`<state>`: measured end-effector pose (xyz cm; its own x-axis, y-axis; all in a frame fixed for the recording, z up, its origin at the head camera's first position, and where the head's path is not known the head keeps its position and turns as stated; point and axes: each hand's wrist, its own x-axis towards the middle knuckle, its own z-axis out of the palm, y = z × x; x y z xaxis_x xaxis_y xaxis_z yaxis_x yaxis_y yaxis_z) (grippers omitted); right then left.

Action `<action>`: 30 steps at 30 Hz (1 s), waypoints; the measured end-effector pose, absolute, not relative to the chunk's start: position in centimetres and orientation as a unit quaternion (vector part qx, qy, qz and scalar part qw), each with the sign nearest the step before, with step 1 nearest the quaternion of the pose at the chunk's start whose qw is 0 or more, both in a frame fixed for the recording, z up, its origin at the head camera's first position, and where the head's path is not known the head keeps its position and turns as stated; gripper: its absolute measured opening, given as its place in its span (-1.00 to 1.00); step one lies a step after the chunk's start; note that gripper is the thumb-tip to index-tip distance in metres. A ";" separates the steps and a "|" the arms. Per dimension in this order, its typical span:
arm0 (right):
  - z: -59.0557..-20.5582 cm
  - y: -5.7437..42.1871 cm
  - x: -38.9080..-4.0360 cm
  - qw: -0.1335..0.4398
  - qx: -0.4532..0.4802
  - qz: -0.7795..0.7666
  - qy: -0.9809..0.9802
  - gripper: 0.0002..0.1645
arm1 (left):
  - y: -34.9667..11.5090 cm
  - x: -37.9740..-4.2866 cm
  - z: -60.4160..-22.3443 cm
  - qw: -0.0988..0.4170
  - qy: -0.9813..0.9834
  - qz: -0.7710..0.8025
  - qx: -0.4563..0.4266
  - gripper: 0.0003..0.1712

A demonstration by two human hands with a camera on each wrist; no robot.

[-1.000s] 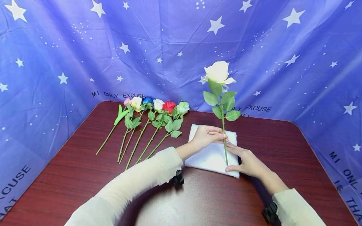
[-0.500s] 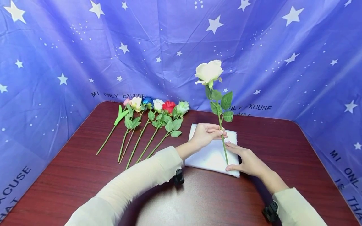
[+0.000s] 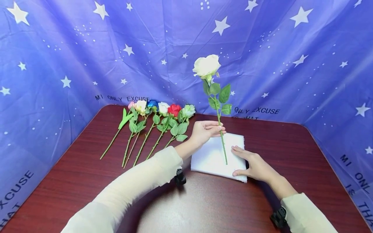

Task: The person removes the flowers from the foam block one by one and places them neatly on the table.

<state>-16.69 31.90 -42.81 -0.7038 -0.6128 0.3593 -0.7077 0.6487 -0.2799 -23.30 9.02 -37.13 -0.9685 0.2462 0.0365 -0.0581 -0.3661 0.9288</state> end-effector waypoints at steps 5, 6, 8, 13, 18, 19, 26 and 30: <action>-42.7 31.8 -16.8 0.109 0.363 0.195 -0.905 0.03 | 6.7 -24.0 -37.6 0.116 0.608 0.784 0.052 -0.74; -42.6 31.8 -16.8 0.108 0.361 0.193 -0.906 0.03 | 6.2 -24.1 -37.7 0.123 0.619 0.775 0.046 -0.73; -42.5 31.8 -16.8 0.105 0.358 0.188 -0.908 0.03 | 5.2 -24.3 -38.0 0.138 0.639 0.756 0.039 -0.72; -42.5 32.0 -16.7 0.102 0.355 0.189 -0.910 0.03 | 2.7 -24.5 -38.4 0.173 0.670 0.721 0.028 -0.71; -42.2 32.3 -16.8 0.103 0.353 0.190 -0.910 0.02 | 0.4 -24.5 -38.3 0.199 0.705 0.680 0.031 -0.71; -42.1 32.4 -16.8 0.102 0.352 0.189 -0.911 0.02 | 0.0 -24.4 -38.3 0.203 0.710 0.673 0.034 -0.72; -41.5 32.8 -16.8 0.097 0.349 0.185 -0.913 0.03 | -1.7 -23.9 -38.8 0.238 0.733 0.636 0.043 -0.72; -41.4 33.1 -16.7 0.093 0.348 0.180 -0.915 0.04 | -2.0 -23.3 -39.3 0.250 0.744 0.618 0.044 -0.74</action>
